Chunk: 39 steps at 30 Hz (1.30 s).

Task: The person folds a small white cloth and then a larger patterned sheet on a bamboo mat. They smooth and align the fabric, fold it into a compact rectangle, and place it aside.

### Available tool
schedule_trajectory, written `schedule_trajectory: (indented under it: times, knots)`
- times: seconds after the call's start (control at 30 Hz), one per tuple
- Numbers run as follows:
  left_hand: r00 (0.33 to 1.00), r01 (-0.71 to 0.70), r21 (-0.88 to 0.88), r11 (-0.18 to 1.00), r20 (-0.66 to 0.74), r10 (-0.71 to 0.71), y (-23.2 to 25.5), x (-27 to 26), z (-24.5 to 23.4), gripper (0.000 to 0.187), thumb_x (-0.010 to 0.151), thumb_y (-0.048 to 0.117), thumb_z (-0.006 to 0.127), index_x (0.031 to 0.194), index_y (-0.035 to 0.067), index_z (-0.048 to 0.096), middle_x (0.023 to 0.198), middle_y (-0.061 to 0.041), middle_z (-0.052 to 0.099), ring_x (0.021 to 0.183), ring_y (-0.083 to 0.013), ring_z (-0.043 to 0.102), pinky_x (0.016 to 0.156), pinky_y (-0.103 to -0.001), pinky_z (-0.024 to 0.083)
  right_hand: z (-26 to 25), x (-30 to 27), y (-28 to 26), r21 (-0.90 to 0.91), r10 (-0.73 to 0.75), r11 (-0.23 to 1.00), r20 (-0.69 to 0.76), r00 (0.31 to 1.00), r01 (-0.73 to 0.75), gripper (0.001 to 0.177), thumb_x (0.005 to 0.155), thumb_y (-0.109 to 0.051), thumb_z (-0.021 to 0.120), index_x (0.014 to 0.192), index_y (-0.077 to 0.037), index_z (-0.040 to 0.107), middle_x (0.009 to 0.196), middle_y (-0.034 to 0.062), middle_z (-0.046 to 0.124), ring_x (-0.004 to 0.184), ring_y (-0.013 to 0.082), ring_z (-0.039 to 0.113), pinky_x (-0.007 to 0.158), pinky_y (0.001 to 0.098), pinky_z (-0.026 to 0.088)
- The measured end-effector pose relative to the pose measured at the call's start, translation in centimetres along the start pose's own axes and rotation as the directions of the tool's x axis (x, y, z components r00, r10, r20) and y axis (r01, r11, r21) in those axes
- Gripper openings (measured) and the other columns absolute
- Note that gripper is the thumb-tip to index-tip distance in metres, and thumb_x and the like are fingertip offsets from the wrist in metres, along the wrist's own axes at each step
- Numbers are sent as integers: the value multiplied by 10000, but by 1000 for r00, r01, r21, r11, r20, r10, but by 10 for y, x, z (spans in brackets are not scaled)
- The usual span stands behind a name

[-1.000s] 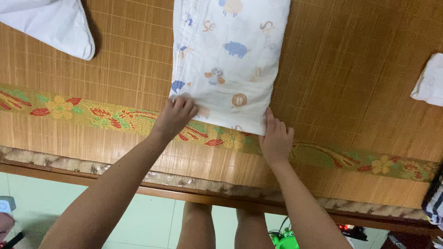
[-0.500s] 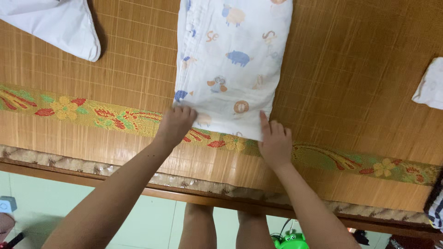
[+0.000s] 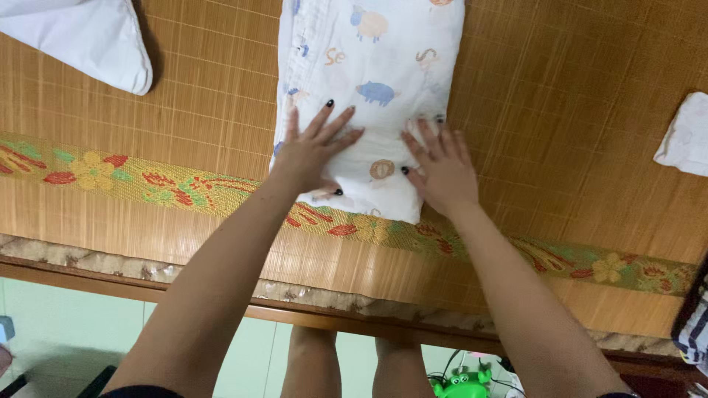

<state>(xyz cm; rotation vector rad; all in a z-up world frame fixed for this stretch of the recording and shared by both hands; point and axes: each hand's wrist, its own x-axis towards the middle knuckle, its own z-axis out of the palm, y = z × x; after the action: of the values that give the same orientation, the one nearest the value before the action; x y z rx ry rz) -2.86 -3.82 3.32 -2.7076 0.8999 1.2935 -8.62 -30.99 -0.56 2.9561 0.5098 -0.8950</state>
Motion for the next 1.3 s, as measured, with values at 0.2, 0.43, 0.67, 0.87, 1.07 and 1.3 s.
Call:
schedule_trajectory:
  times: [0.2,0.43,0.67,0.87,1.07,1.3]
  knots:
    - [955,-109,31,993,-275,114,-40,-8,29,957,847,686,610,1639,340,198,1688,-12,72,1550,-298,100,1249,-591,63,-1,-30,31,-102,157,981,-65,985,-163,682,1029,-532,351,1652,-388,114,1739,30,47,1591,265,85,1276,432,71]
    - [836,-213,477,853,-363,412,-67,-14,61,661,1014,528,439,1529,113,417,1557,-127,418,1446,-304,386,1247,-494,217,26,-36,10,66,-179,982,3,984,179,620,1084,-491,283,1648,-251,190,1741,16,134,1572,218,132,1296,437,118]
    - [844,-444,352,824,-144,516,-42,-38,74,756,936,615,530,1397,19,475,1390,-156,539,1229,-280,514,1105,-461,383,53,-74,-37,45,-283,955,-170,944,294,658,986,-486,521,1512,-112,391,1300,128,491,1255,292,452,1122,467,366]
    - [909,-214,438,873,-238,342,-33,-55,98,425,883,229,700,1245,61,553,1195,-76,607,1042,-229,597,886,-387,530,63,-78,-35,60,-94,991,-295,951,116,597,858,-229,722,1405,-150,494,1163,103,520,1120,273,521,1006,452,438]
    - [914,-29,551,834,-322,245,-35,-52,117,443,858,237,685,1247,71,552,1185,-86,607,1052,-236,609,844,-353,588,63,-88,-31,221,12,973,-346,938,69,581,843,-90,734,1393,-143,554,1155,104,522,1076,270,534,915,427,451]
    - [945,21,477,879,-296,138,-24,-54,99,397,857,234,701,1201,73,587,1204,-102,601,1072,-243,603,932,-373,546,60,-87,-40,109,-34,992,-257,966,64,633,846,-254,671,1423,-111,453,1220,154,497,1156,314,518,1032,497,414]
